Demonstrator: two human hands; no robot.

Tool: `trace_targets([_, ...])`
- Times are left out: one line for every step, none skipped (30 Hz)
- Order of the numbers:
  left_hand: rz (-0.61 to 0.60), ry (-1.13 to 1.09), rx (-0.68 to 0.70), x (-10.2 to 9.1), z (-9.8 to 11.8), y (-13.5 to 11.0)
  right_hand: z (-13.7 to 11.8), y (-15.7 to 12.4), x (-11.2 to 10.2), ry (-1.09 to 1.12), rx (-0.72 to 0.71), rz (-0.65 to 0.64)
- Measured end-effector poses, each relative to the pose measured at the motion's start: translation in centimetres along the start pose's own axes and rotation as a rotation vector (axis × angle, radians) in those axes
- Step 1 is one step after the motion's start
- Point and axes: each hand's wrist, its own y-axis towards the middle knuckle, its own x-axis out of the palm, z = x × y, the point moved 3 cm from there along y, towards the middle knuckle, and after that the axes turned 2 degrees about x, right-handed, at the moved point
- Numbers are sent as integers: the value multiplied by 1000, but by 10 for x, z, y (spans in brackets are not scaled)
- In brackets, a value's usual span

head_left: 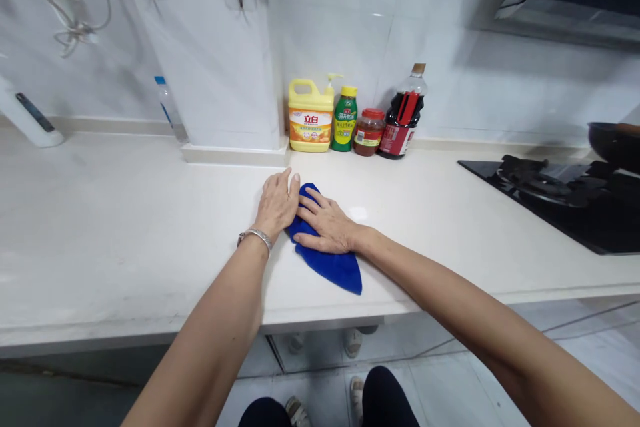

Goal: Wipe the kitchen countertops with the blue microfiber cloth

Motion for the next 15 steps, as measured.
trace_targets([-5, 2, 15, 0, 1, -3, -4, -9, -2, 6, 2, 2])
trace_targets([-18, 9, 21, -1, 1, -6, -7, -18, -4, 13, 1, 8])
trace_targets([-41, 23, 13, 0, 1, -10, -10, -28, -6, 21, -2, 15])
trace_targets([-69, 43, -8, 0, 0, -13, -12, -39, -8, 31, -7, 22])
trace_targets([-102, 65, -36, 0, -1, -16, -13, -49, -10, 43, -14, 27])
trace_targets([-134, 87, -64, 1, -2, -18, -13, -61, -12, 54, -20, 32])
trace_targets([-161, 107, -83, 0, -3, -21, -11, -73, -14, 64, -24, 35])
trace_targets([-182, 123, -89, -1, -4, -24, -8, -85, -16, 70, -22, 41])
trace_targets([-200, 138, -79, -3, -5, -27, -4, -97, -18, 73, -14, 48])
trace_targets([-220, 156, -64, -6, -8, -30, 1, -109, -20, 72, -3, 58])
trace_targets([-240, 175, -42, -11, -11, -35, 7, -122, -21, 70, 8, 69])
trace_targets([-258, 195, -16, -18, -16, -40, 12, -134, -23, 67, 23, 80])
trace_targets([-275, 211, 8, -27, -24, -46, 17, -146, -24, 64, 41, 92])
trace_targets([-293, 234, 32, -38, -34, -53, 21, -157, -25, 60, 62, 105])
trace_targets([-309, 257, 47, -51, -47, -61, 25, -167, -25, 56, 86, 119])
